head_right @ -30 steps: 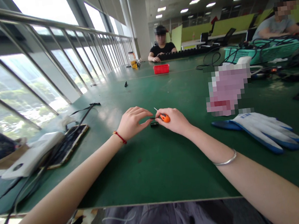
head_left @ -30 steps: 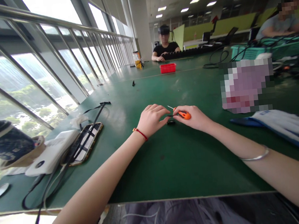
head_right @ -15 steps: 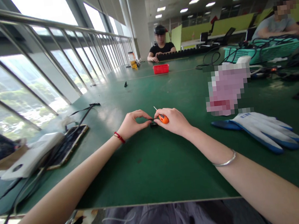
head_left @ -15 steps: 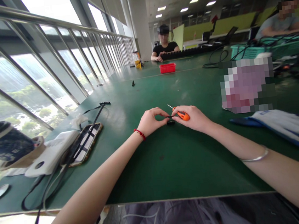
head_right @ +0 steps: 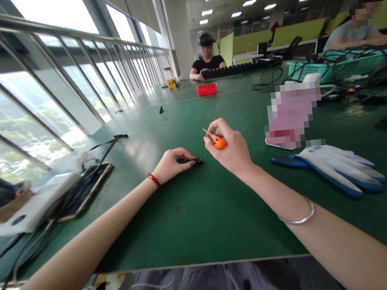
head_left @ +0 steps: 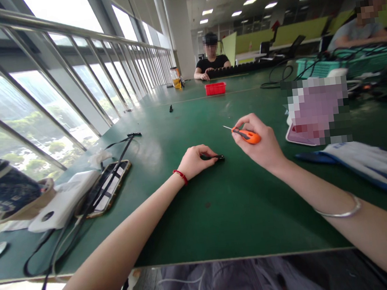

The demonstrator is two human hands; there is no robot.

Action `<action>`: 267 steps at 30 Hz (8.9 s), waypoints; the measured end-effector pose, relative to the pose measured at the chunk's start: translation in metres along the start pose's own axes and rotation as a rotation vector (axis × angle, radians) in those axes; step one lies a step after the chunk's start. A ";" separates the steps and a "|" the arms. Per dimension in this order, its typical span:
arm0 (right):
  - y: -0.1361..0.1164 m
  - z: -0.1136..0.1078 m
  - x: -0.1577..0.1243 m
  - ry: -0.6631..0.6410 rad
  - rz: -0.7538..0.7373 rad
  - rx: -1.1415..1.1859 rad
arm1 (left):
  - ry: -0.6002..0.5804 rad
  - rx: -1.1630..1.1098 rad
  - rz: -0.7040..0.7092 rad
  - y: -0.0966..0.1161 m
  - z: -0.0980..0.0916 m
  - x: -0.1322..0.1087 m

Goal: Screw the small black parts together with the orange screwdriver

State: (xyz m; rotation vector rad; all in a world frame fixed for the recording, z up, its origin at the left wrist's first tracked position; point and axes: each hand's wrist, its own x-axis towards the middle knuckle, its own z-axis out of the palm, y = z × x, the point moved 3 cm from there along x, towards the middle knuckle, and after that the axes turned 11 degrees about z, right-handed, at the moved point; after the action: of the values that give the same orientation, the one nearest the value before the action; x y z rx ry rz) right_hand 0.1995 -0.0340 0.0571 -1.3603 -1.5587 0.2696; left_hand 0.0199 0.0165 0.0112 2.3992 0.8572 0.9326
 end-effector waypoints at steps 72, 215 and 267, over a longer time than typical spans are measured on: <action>-0.017 -0.006 -0.009 0.001 -0.076 0.041 | -0.011 0.113 0.023 -0.003 0.005 0.000; -0.003 -0.002 -0.003 0.082 -0.111 -0.051 | -0.001 0.590 0.053 0.003 -0.010 0.000; -0.010 0.007 -0.015 0.042 -0.272 -0.043 | -0.021 0.593 0.020 0.003 -0.009 0.000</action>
State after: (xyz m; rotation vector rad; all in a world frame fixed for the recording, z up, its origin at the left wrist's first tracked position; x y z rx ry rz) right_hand 0.1859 -0.0468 0.0532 -1.1615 -1.6997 0.0399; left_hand 0.0147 0.0157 0.0198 2.9027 1.2416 0.7266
